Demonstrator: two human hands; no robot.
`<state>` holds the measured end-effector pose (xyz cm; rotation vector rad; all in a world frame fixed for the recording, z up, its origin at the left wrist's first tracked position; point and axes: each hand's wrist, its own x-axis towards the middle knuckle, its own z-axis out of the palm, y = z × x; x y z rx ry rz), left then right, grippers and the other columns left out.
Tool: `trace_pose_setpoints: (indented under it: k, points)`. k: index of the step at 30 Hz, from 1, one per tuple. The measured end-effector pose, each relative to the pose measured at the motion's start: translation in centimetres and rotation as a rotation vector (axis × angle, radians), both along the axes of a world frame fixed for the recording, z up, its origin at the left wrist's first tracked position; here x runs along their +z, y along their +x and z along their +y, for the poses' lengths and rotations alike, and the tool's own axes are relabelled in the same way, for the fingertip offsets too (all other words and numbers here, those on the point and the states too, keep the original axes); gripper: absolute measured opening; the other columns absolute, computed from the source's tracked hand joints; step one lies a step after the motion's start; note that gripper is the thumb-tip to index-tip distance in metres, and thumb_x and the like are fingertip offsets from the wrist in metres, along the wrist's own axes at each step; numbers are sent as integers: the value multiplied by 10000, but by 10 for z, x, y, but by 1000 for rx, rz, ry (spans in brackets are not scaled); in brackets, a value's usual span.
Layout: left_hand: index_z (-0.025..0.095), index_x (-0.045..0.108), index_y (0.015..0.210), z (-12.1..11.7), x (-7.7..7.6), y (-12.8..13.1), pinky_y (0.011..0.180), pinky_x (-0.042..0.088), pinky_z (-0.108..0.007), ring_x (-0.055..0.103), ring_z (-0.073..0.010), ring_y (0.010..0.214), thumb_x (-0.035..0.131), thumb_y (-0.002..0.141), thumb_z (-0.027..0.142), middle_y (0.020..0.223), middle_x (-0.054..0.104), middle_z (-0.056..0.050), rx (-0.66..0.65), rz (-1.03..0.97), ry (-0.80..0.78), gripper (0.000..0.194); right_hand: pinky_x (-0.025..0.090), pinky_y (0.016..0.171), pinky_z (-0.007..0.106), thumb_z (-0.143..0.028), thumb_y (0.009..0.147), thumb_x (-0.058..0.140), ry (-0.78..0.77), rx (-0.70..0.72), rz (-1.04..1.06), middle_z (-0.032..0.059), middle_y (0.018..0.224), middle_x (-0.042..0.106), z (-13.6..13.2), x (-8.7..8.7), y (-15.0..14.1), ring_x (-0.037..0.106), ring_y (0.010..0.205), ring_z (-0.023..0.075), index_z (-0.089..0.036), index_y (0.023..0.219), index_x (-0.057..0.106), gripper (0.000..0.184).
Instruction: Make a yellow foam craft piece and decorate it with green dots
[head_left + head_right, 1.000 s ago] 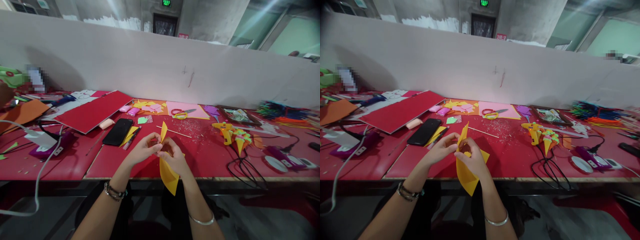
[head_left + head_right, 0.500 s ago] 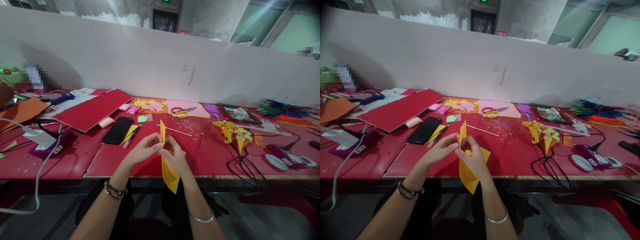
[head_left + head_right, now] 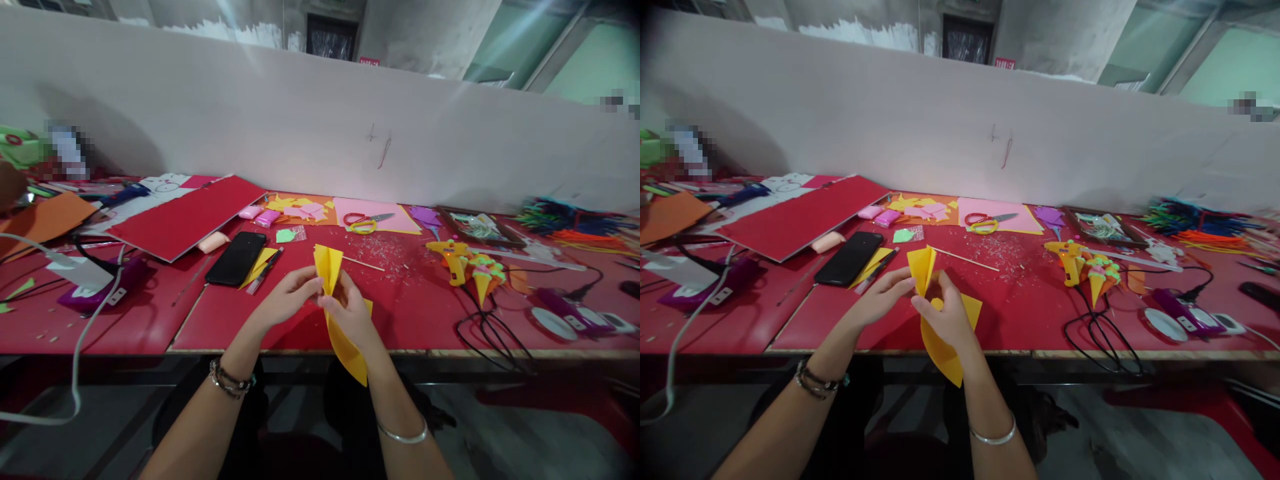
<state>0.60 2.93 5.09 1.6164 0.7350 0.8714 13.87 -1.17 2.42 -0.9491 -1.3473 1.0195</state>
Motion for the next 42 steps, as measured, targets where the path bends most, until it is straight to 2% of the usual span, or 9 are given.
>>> trace_pose_setpoints:
  k: [6,10,14,18,22,25,28,34,42]
  points:
    - [156,591,689,2,-2,0,644,424,-241,529,-131,661,499,738,295,676,588,4,77,16,52,174,451,779,303,-392,774,504,-42,-77,18,33,933,614,3,1,2,575,858,165,-221,971,544,264]
    - [156,546,566,11,-4,-8,574,397,-229,492,-113,553,539,672,289,534,527,17,237,-28,-106,170,451,794,321,-419,759,512,-207,-270,109,52,979,634,9,-7,12,576,920,198,-188,937,576,299]
    - [148,538,602,26,-8,-21,557,390,-233,485,-116,543,526,669,337,539,511,7,468,-36,-201,201,469,753,331,-430,727,540,-272,-504,191,55,943,649,16,-12,27,599,861,201,-187,907,580,304]
    - [158,545,731,32,-8,-32,599,392,-253,505,-135,622,463,733,324,680,534,-12,697,278,173,185,484,732,311,-395,706,575,-236,-520,323,51,937,656,15,-6,31,606,849,189,-185,884,582,275]
    - [147,471,1075,27,-4,-32,821,390,-333,483,-226,974,526,711,256,1064,493,-112,979,500,639,385,499,681,273,-358,668,631,-299,-303,484,16,896,680,4,5,22,630,788,172,-206,872,610,255]
    - [136,428,1160,22,0,-24,945,319,-358,400,-234,1107,468,776,240,1152,460,-132,817,506,817,400,504,635,263,-347,636,668,-372,-105,546,-3,814,696,-5,10,15,644,707,169,-223,849,636,249]
    - [149,440,1156,18,2,-16,954,315,-327,417,-193,1099,373,844,250,1148,492,-109,632,400,821,335,507,620,263,-335,590,705,-409,-23,590,-10,742,700,-11,10,11,649,670,172,-227,819,652,259]
    - [161,573,816,15,1,-11,690,395,-241,544,-154,763,289,871,348,735,590,-24,610,281,489,344,498,608,233,-318,560,718,-347,-140,673,-31,731,701,-11,7,11,642,642,146,-236,763,662,226]
    - [156,438,559,18,18,-17,447,260,-198,355,-82,492,383,802,416,516,397,27,565,127,243,360,486,692,295,-378,648,631,-365,-232,562,10,857,693,-4,13,18,635,755,176,-206,848,647,264]
